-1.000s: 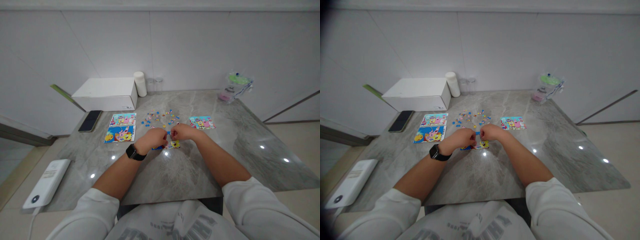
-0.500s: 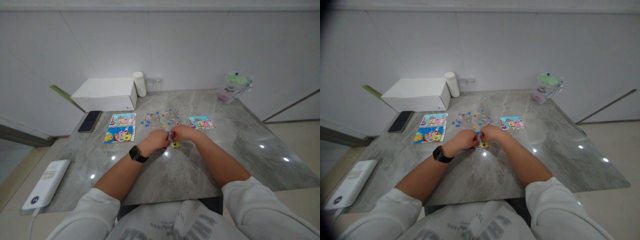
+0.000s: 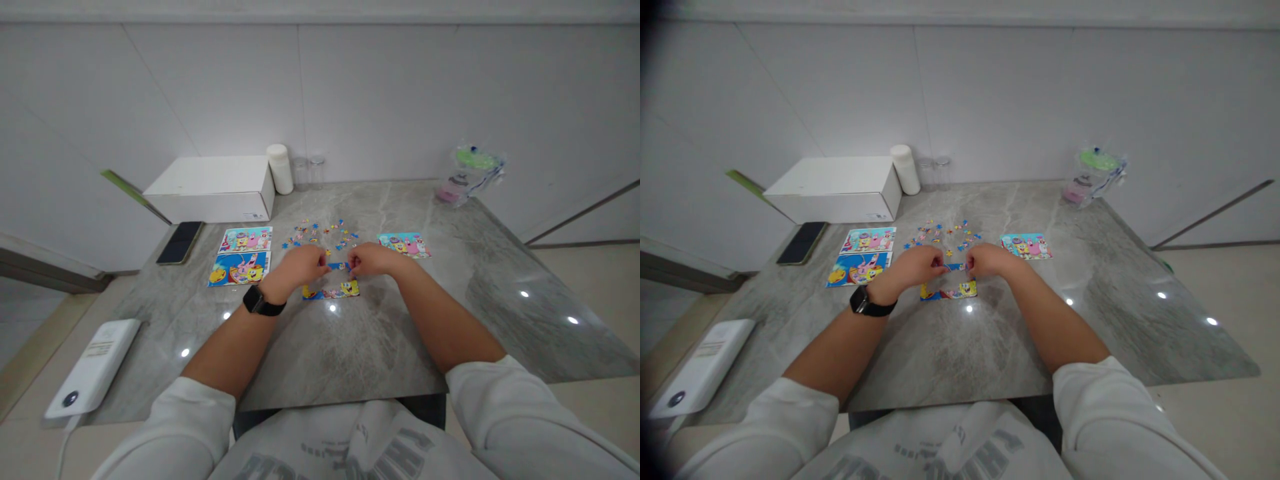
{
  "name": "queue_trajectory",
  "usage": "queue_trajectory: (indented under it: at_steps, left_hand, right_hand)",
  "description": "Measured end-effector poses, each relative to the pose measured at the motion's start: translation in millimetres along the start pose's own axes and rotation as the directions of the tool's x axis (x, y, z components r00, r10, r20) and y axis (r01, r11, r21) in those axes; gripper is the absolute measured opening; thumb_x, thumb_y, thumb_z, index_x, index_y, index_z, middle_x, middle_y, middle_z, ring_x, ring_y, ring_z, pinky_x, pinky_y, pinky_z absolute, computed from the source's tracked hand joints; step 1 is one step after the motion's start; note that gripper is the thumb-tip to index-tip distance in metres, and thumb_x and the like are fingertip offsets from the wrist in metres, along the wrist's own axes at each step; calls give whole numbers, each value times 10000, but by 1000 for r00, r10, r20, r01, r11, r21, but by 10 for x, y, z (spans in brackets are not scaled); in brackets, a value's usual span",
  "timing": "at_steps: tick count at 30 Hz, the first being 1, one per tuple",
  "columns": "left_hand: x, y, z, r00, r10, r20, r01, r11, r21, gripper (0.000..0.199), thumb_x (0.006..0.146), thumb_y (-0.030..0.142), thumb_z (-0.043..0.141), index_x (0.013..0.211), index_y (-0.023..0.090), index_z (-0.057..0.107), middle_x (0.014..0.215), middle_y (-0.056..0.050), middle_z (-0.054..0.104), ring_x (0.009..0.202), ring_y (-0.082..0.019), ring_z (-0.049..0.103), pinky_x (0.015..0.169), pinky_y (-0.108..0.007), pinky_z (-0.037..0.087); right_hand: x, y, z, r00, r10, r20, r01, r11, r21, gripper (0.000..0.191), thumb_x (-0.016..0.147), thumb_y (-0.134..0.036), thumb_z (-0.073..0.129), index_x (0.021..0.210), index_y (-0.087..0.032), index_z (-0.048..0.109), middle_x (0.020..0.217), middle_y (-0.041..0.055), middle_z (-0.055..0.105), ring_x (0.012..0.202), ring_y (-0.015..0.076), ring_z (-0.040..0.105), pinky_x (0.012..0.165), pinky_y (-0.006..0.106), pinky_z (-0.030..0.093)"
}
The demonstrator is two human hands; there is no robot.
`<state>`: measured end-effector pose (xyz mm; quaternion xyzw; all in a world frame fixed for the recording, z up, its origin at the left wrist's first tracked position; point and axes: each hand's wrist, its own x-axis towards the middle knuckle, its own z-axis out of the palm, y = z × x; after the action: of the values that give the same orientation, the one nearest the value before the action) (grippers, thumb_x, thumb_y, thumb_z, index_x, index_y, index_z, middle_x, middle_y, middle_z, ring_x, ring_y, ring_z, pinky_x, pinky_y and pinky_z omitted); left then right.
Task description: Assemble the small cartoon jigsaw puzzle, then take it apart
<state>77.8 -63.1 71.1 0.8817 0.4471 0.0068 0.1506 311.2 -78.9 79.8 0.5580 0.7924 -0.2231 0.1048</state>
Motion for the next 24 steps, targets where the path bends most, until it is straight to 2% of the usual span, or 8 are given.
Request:
queue_trajectory:
  at_steps: [3, 6, 11, 19, 24]
  left_hand:
    - [-27, -278, -134, 1000, -8, 2, 8, 1000, 1, 261, 870, 381, 785, 1061, 207, 754, 1022, -57, 758, 892, -210, 667, 752, -282, 450]
    - [-78, -443, -201, 998, -10, 57, 9, 1000, 24, 412, 785, 331, 853, 1159, 209, 733, 1125, -57, 755, 989, -226, 683, 803, -281, 472]
    - [-114, -435, -198, 985, -90, 150, 79, 994, 80, 514, 733, 286, 891, 1213, 212, 720, 1194, -71, 761, 1043, -240, 706, 818, -291, 497]
    - [-34, -453, -57, 981, -84, 174, 73, 995, 69, 405, 722, 266, 872, 1102, 198, 749, 1122, -77, 777, 999, -261, 717, 797, -318, 514]
    - [-21, -463, -49, 977, -102, 189, 97, 995, 36, 396, 713, 261, 879, 1082, 198, 750, 1080, -65, 783, 936, -238, 717, 747, -296, 493]
  right_hand:
    - [-32, 96, -41, 997, 53, -58, -52, 999, 14, 245, 848, -265, 792, 1086, -205, 787, 1059, 70, 811, 934, 215, 726, 725, 256, 456]
    - [-12, 155, 1, 995, 87, -53, -87, 996, 1, 362, 830, -289, 821, 1176, -203, 758, 1129, 84, 802, 982, 228, 729, 750, 259, 468]
    - [101, 156, 151, 994, 108, -23, -109, 992, -61, 362, 816, -278, 810, 1170, -220, 761, 1127, 67, 804, 1004, 233, 736, 760, 264, 475]
    - [147, 127, 198, 995, 94, -32, -96, 992, -86, 323, 796, -237, 796, 1118, -225, 771, 1115, 62, 804, 1030, 243, 736, 764, 272, 480]
    - [156, 138, 220, 996, 73, -49, -77, 994, -76, 296, 798, -222, 792, 1093, -233, 783, 1083, 57, 807, 1009, 241, 735, 754, 270, 474]
